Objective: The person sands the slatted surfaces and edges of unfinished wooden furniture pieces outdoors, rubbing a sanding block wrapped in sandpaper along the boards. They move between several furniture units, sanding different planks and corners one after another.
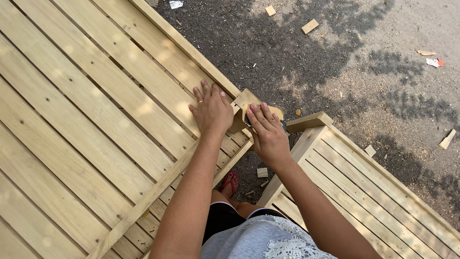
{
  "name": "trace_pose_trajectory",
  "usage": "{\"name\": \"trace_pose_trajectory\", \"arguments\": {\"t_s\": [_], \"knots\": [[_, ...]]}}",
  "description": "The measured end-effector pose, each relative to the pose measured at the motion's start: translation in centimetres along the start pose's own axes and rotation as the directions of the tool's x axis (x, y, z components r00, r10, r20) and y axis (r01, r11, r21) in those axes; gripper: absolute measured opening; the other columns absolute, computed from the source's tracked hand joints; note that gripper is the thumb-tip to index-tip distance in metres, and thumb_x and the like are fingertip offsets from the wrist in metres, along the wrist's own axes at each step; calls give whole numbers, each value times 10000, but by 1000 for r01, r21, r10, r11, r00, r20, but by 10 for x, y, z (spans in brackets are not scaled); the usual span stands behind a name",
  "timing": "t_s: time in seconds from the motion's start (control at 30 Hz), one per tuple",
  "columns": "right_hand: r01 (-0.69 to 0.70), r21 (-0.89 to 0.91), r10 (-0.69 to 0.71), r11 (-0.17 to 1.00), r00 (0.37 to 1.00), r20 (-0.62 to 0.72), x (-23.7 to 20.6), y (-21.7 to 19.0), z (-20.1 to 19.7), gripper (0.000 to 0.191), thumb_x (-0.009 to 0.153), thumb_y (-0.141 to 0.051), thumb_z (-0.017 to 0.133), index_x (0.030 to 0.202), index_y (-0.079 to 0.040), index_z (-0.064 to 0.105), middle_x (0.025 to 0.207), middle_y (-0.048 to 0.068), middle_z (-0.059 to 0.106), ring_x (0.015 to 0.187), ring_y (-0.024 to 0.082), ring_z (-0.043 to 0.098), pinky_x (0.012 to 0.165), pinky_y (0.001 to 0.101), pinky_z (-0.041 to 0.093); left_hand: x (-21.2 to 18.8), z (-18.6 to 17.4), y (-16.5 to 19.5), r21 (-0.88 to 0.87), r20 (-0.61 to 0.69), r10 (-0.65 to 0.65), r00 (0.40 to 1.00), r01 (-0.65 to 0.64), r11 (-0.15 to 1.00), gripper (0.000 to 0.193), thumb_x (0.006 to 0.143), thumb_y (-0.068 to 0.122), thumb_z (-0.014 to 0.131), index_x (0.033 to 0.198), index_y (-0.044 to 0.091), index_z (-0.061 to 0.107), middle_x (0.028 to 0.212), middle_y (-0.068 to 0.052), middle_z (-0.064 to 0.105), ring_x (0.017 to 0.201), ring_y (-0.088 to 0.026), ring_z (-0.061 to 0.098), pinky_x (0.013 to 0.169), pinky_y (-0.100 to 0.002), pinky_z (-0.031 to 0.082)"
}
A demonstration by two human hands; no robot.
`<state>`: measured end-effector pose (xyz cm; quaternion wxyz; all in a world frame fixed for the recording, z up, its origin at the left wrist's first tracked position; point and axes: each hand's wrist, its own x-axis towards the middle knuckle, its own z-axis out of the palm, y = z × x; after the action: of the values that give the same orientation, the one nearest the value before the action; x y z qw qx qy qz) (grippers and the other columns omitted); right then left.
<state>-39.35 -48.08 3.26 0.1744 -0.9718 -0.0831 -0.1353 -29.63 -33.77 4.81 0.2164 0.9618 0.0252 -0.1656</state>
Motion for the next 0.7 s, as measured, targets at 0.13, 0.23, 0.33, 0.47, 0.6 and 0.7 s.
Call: {"name": "trace_pose_trajectory", "arguments": {"t_s": [0.13, 0.23, 0.33, 0.47, 0.6, 0.7], "knots": [[0, 4, 0, 1000, 998, -64, 5, 3, 7, 497, 997, -130, 614, 1490, -139, 559, 1583, 56, 511, 1509, 288, 409, 1191, 533, 390, -2, 0, -1, -3, 12, -2, 1000, 2, 1000, 554, 1060, 343, 261, 1564, 123, 332, 1688, -130, 146, 1562, -340, 97, 1201, -654, 165], [-14, 9, 15, 1000, 999, -37, 0, 4, 8, 482, 1007, -160, 623, 1484, -124, 564, 1571, 77, 509, 1492, 307, 409, 1177, 551, 375, -5, 0, -2, -40, 7, 1, 1000, 0, 999, 539, 1066, 333, 265, 1551, 122, 369, 1689, -127, 170, 1569, -342, 106, 1206, -660, 165], [-22, 5, 22, 1000, 999, -23, -5, 3, 6, 501, 977, -164, 612, 1475, -126, 568, 1572, 78, 509, 1495, 316, 405, 1164, 549, 373, -5, 0, 0, -35, -31, 18, 999, -19, 999, 542, 1060, 331, 280, 1539, 100, 382, 1676, -156, 181, 1554, -366, 112, 1183, -664, 185], [-24, 11, 24, 1000, 999, -28, 1, 4, 9, 481, 1005, -152, 611, 1483, -135, 560, 1580, 62, 500, 1505, 302, 409, 1183, 537, 382, -6, 1, 4, -10, -55, 19, 998, -19, 1000, 552, 1050, 330, 301, 1536, 82, 386, 1663, -186, 200, 1542, -388, 135, 1169, -651, 226], [15, 36, -14, 999, 999, -33, 6, 6, 11, 482, 997, -153, 623, 1471, -101, 550, 1574, 85, 492, 1488, 325, 415, 1174, 544, 389, -9, 4, 0, -47, -38, 22, 999, -24, 999, 526, 1060, 339, 302, 1518, 108, 421, 1667, -176, 210, 1553, -388, 132, 1185, -649, 219], [12, 42, -10, 999, 999, -34, -4, 6, 8, 510, 988, -133, 598, 1495, -107, 550, 1590, 94, 487, 1495, 320, 419, 1176, 532, 382, -9, 5, 1, -26, -52, 31, 998, -33, 999, 524, 1064, 340, 302, 1515, 103, 429, 1667, -179, 214, 1550, -395, 141, 1184, -647, 223]]}}
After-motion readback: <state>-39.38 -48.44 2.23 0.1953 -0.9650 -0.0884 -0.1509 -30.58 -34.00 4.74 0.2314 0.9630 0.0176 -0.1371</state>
